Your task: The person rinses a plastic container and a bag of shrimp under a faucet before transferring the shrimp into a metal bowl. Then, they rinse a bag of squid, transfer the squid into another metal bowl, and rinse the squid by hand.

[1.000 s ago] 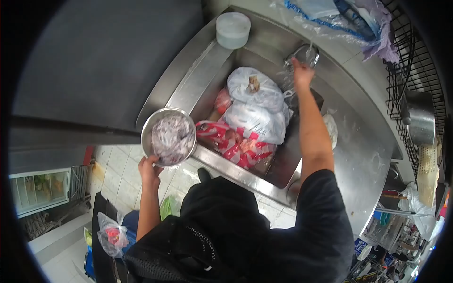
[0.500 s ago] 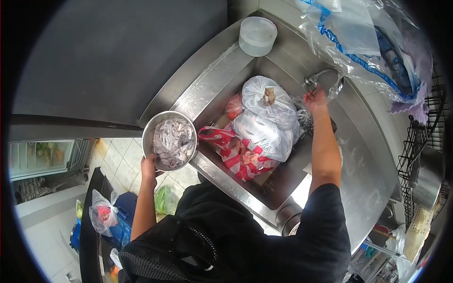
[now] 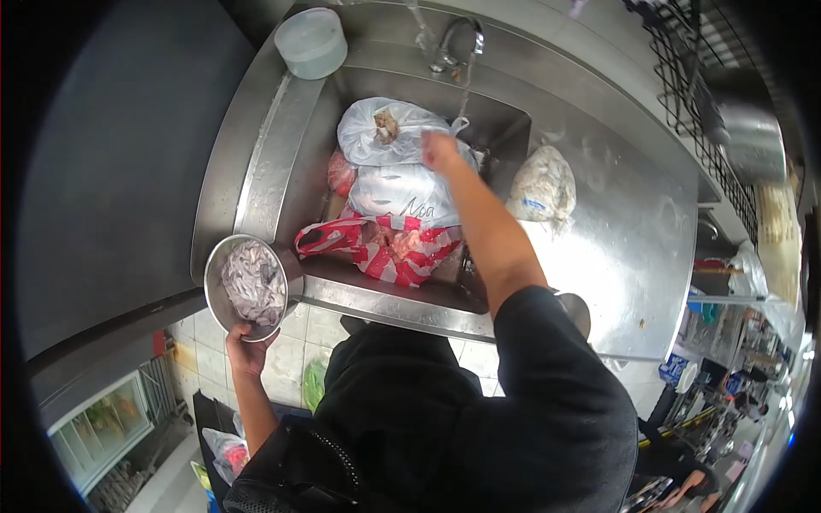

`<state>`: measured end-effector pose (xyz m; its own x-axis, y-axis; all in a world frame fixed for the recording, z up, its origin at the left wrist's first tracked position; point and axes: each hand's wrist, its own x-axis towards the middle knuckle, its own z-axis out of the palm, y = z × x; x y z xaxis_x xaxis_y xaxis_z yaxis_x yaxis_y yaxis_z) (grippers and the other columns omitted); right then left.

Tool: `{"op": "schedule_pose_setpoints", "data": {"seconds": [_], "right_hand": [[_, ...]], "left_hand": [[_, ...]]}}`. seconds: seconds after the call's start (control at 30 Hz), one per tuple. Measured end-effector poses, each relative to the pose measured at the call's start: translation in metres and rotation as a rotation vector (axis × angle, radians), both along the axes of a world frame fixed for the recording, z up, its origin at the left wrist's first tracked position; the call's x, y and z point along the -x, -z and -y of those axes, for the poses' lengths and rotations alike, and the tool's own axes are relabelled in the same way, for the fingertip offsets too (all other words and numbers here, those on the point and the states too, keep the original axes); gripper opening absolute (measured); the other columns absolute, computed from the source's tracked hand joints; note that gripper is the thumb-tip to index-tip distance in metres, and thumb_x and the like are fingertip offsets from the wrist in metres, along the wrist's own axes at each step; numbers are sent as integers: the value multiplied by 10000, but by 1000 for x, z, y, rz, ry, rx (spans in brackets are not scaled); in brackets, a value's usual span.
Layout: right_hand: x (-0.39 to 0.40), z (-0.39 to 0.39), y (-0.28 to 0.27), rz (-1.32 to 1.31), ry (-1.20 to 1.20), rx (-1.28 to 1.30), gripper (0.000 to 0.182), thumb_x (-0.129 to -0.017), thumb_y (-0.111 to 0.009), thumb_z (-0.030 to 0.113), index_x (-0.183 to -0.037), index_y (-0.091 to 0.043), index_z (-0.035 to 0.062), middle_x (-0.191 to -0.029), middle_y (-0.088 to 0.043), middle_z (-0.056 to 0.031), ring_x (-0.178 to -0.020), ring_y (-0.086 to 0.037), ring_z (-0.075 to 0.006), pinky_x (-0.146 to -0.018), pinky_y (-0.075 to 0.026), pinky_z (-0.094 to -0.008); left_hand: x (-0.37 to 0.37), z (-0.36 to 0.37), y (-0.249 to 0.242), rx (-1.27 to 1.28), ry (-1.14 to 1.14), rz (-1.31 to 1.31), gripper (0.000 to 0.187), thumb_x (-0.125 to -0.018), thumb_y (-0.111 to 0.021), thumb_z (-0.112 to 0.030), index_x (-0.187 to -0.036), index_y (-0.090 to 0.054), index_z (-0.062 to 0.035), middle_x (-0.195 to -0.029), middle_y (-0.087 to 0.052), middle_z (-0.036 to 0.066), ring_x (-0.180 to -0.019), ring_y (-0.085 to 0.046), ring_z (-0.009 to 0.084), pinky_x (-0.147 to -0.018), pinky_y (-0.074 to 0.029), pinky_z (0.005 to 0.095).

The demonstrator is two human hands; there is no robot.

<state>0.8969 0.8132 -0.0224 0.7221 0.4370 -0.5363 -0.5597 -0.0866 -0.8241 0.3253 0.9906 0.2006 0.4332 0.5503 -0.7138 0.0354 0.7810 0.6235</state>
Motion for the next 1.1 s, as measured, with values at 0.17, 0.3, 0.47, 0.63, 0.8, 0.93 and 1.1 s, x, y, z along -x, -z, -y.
{"op": "schedule_pose_setpoints", "data": {"seconds": [0.17, 0.3, 0.47, 0.63, 0.8, 0.93, 1.1], "right_hand": [[127, 32, 15, 115, 120, 215, 363, -844, -711, 213, -1177, -594, 127, -1141, -560, -88, -995, -522, -283, -791, -489, -485], [216, 90, -83, -140, 371, -14, 251, -879, -661, 143, -1123, -614, 106, -1040, -596, -62, -901, -568, -211, -739, -509, -400], [316, 156, -129, -18, 568, -105, 187, -911, -633, 125, -1090, -601, 84, -882, -623, -55, -724, -601, -156, -621, -503, -295], [417, 227, -150, -16, 1088, 51, 349, -953, -652, 340, -1142, -517, 80, -893, -569, -66, -698, -576, -192, -604, -491, -327], [425, 314, -211, 145, 1401, 66, 648, -859, -695, 584, -1216, -472, 91, -1103, -460, -116, -963, -539, -282, -732, -494, -434], [387, 382, -222, -60, 1067, 127, 792, -796, -749, 543, -1385, -410, 136, -1321, -382, -178, -1116, -483, -353, -889, -509, -506], [349, 391, -203, -203, 734, -66, 548, -846, -581, 237, -1386, -499, 190, -1424, -469, -40, -1299, -452, -307, -984, -496, -542]], "left_hand": [[17, -5, 21, -7, 1, 84, 731, -752, -607, -117, -1456, -410, -117, -1392, -541, 119, -1235, -571, 339, -972, -497, 610], [26, -8, 31, 7, 61, 162, 703, -781, -607, -143, -1456, -411, -147, -1398, -533, 98, -1233, -567, 308, -1019, -450, 617], [34, -10, 37, 10, 70, 216, 677, -800, -609, -170, -1444, -401, -130, -1393, -530, 100, -1236, -556, 317, -1039, -421, 610], [39, -15, 52, 4, 81, 217, 688, -792, -618, -200, -1440, -396, -126, -1372, -535, 108, -1227, -551, 312, -1042, -420, 590], [41, -21, 60, 9, 121, 214, 585, -786, -620, -211, -1340, -470, -93, -1327, -564, 109, -1181, -578, 310, -999, -473, 539], [40, -22, 59, -12, 194, 296, 519, -768, -627, -202, -1254, -518, -54, -1253, -585, 113, -1127, -587, 302, -973, -491, 525], [44, -21, 61, -3, 33, 269, 541, -747, -629, -191, -1262, -518, -66, -1253, -582, 110, -1145, -563, 294, -966, -487, 523]]}}
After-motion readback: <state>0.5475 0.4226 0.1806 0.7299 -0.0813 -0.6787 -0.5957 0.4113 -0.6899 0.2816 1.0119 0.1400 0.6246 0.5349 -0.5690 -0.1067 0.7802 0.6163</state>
